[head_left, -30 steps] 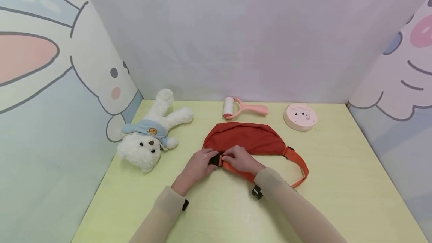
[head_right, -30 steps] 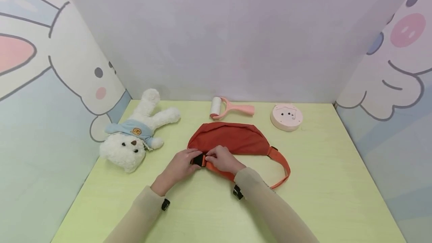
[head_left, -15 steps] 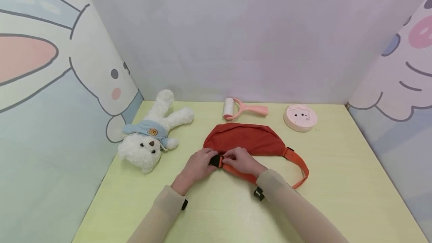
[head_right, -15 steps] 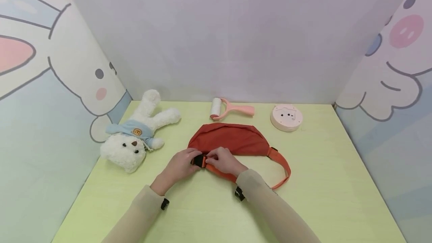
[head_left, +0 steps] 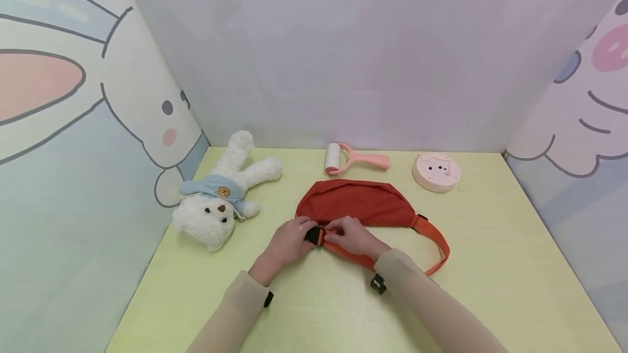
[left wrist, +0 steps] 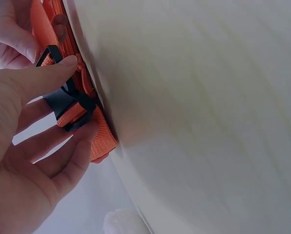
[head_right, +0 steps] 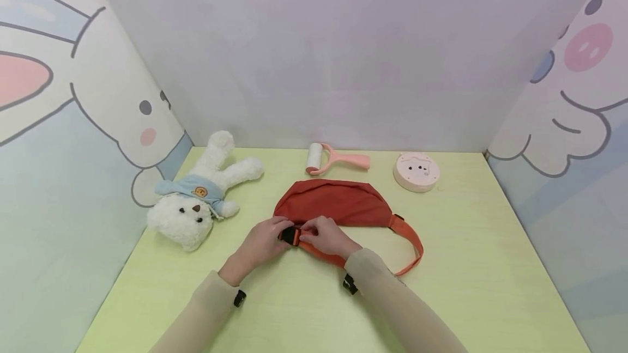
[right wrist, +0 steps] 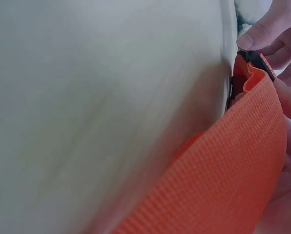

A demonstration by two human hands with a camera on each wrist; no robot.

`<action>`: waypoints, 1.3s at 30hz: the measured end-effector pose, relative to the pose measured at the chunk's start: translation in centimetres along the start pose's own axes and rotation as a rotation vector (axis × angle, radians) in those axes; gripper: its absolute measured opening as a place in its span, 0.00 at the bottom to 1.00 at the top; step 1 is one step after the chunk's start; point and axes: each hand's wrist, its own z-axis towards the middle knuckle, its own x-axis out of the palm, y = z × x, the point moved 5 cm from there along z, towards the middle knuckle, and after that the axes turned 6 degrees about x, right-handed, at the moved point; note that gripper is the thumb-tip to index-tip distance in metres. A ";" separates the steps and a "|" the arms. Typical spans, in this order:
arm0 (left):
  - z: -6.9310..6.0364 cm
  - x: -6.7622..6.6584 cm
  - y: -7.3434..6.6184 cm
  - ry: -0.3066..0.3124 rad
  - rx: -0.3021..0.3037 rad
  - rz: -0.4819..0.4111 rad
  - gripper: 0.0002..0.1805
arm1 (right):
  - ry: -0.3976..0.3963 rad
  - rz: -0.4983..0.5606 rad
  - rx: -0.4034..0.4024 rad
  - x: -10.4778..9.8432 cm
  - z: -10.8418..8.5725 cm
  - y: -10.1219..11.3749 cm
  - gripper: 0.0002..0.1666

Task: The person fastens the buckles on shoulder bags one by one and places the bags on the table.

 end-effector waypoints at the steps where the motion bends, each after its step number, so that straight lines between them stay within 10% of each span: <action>1: 0.0 0.0 0.0 -0.001 0.002 0.006 0.22 | 0.003 0.001 0.000 0.1 -0.1 -0.1 0.11; 39: -0.9 0.3 0.3 -0.043 -0.007 -0.018 0.20 | 0.016 -0.080 -0.105 0.3 -1.9 -1.1 0.04</action>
